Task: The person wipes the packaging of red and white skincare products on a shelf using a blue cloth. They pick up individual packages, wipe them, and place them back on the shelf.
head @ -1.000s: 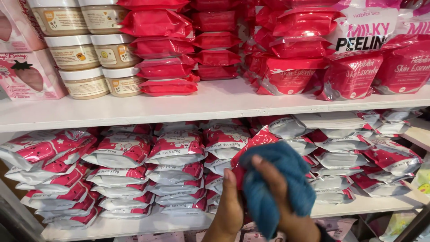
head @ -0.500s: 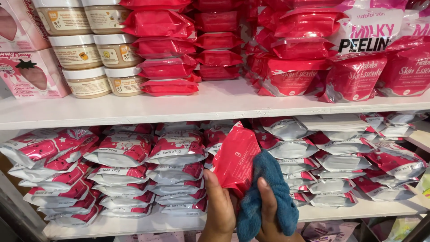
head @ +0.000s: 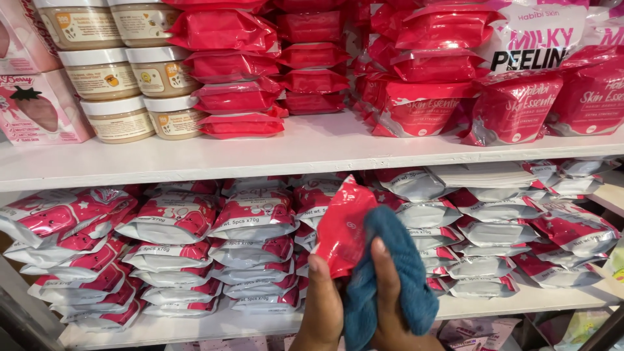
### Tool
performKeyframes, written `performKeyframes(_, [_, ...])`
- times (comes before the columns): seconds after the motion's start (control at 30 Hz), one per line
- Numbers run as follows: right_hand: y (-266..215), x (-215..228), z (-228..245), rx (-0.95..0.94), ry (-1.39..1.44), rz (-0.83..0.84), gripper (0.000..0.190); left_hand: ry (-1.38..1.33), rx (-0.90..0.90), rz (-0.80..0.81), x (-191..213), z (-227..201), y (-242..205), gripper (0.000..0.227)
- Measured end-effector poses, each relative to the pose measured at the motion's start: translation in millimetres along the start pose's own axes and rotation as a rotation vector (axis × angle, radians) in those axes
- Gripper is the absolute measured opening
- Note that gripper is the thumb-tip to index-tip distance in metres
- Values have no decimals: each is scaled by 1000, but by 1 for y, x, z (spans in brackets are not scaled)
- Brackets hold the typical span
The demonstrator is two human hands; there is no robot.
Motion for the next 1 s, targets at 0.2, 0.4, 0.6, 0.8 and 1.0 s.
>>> performKeyframes(0.2, [-40, -25, -18, -233, 265, 54, 83, 155, -151, 15, -12, -27, 5, 109])
performKeyframes(0.4, [-68, -46, -88, -776, 678, -89, 73, 188, -97, 1, -21, -33, 8, 85])
performKeyframes(0.6, [-64, -26, -123, -933, 955, -125, 70, 711, -203, -257, 1, -68, 9, 76])
performKeyframes(0.8, [-63, -21, -120, -905, 770, -89, 67, 213, 169, 197, -1, -27, 1, 75])
performKeyframes(1.0, [-56, 38, -97, -573, 79, -357, 61, 120, 211, -67, 28, -8, 1, 58])
Point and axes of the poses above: each hand's wrist, its own y-axis towards the middle knuckle, its own x-axis out of the back of the hand, z = x × y, the point moved 10 cm from there along y, towards the middle knuckle, and after that the axes turned 7 degrees about -y, right-handed, at the moved point
